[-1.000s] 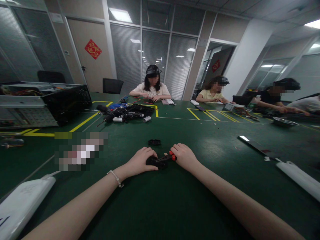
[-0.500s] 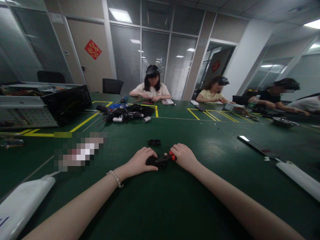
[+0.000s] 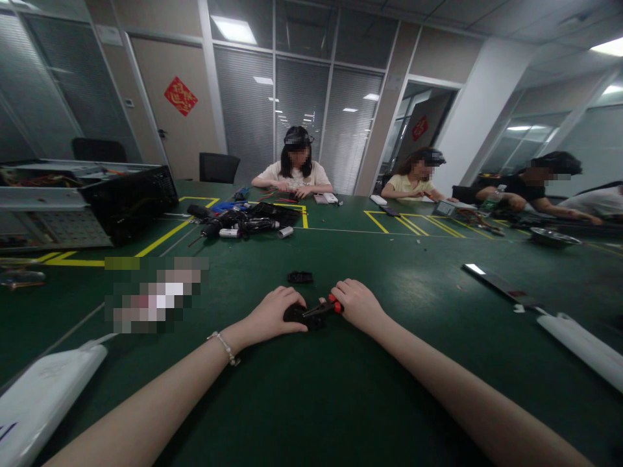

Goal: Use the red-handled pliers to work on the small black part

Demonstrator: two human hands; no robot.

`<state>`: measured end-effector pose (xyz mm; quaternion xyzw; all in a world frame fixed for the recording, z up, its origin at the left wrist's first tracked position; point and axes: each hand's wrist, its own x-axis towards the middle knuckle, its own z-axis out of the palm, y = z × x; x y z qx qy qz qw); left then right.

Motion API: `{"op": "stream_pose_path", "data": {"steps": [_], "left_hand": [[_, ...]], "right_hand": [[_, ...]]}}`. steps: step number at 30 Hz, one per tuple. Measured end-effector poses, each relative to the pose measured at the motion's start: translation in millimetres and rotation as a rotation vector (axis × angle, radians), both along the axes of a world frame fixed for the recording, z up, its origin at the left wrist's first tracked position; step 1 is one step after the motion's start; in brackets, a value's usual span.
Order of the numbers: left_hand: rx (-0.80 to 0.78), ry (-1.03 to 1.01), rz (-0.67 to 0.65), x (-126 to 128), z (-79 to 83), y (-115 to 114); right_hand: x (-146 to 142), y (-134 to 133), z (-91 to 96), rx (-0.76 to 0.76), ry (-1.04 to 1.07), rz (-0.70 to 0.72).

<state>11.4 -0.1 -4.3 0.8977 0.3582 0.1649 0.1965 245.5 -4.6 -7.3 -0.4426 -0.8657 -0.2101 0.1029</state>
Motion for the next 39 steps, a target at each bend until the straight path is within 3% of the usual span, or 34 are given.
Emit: {"op": "stream_pose_path", "data": {"steps": [39], "left_hand": [[0.002,-0.010,0.007,0.2,-2.5,1.3]], "right_hand": [[2.2,0.9,-3.2,-0.010,-0.005,-0.029]]}}
